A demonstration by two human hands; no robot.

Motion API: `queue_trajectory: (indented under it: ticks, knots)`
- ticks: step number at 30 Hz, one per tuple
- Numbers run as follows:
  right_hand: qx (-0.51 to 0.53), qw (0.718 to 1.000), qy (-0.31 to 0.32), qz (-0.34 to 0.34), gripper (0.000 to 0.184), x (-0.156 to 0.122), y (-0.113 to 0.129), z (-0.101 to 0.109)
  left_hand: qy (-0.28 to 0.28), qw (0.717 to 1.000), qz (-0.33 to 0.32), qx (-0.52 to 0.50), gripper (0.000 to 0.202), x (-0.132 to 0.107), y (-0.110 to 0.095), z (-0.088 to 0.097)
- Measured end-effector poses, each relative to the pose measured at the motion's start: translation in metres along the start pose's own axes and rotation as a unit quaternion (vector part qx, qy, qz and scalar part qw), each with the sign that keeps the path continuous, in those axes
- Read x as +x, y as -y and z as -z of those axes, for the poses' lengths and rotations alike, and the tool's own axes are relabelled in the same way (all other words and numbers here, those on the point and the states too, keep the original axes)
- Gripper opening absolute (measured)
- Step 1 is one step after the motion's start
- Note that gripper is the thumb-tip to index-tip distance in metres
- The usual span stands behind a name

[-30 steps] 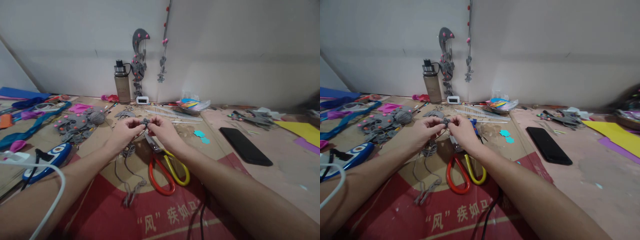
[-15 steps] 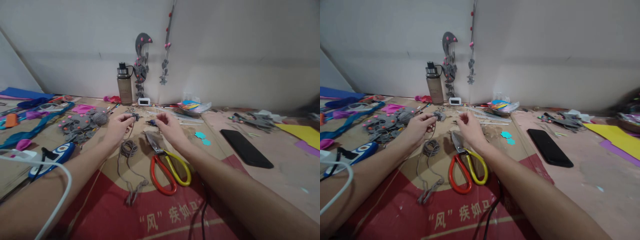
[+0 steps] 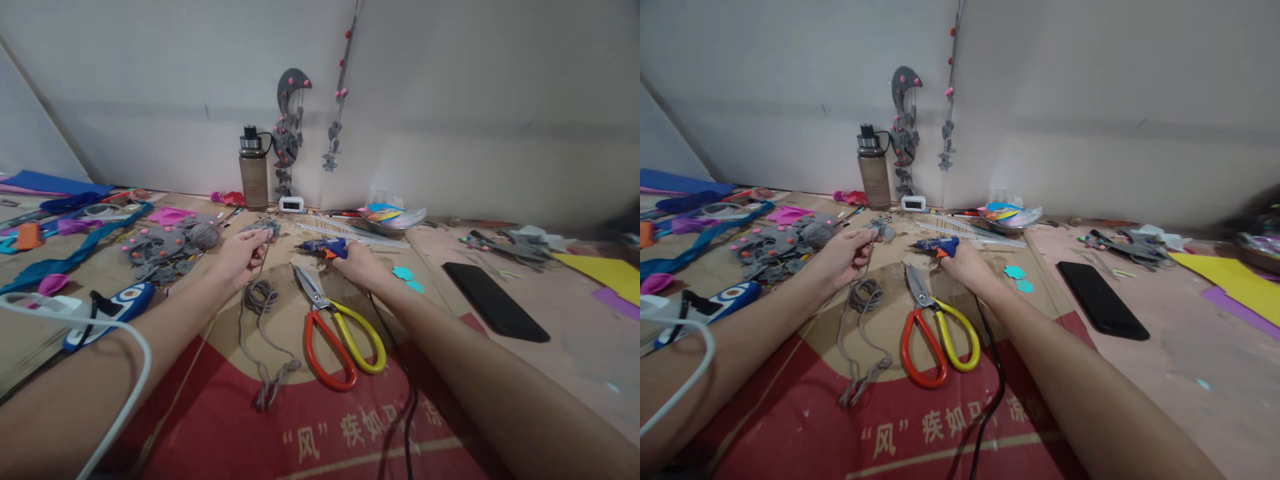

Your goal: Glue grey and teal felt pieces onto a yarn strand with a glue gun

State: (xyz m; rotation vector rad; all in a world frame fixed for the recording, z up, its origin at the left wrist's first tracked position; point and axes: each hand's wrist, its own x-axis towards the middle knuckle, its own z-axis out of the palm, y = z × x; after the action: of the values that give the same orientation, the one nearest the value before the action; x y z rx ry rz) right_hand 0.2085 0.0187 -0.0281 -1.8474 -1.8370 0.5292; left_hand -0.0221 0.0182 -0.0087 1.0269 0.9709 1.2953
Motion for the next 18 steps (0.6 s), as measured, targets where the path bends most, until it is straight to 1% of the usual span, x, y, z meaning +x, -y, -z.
queue_trajectory:
  ticks: [2, 4, 5, 7, 10, 12, 14, 15, 18]
  knots:
    - [0.100, 0.995, -0.029, -0.005, 0.020, 0.003, 0.002, 0.000, -0.006, 1.000, 0.008, -0.007, 0.021, 0.001, 0.001, 0.001]
    - [0.187, 0.980, -0.075, 0.010, 0.025, 0.004, 0.006, 0.000, -0.009, 1.000, 0.013, -0.013, 0.020, 0.003, 0.001, 0.002]
    - [0.216, 0.972, -0.093, 0.025, 0.028, 0.003, 0.009, 0.000, -0.011, 1.000, 0.014, -0.016, 0.019, 0.003, 0.002, 0.003]
    - [0.251, 0.960, -0.109, 0.061, 0.031, -0.002, 0.016, 0.001, -0.014, 1.000, 0.013, -0.019, 0.018, 0.005, 0.002, 0.005]
    - [0.304, 0.940, -0.093, 0.125, 0.034, -0.012, 0.027, 0.003, -0.025, 0.999, 0.011, -0.017, 0.016, 0.006, 0.003, 0.007]
    - [0.361, 0.916, -0.051, 0.168, 0.038, -0.019, 0.033, 0.005, -0.034, 0.999, 0.008, -0.018, 0.016, 0.007, 0.003, 0.008]
    - [0.391, 0.898, -0.009, 0.201, 0.040, -0.024, 0.038, 0.005, -0.038, 0.999, 0.005, -0.021, 0.016, 0.008, 0.004, 0.008]
    - [0.388, 0.898, 0.000, 0.210, 0.039, -0.026, 0.039, 0.004, -0.038, 0.999, 0.004, -0.022, 0.016, 0.008, 0.003, 0.008]
    - [0.334, 0.918, -0.012, 0.212, 0.029, -0.028, 0.039, 0.002, -0.035, 0.999, 0.004, -0.024, 0.015, 0.008, 0.003, 0.009]
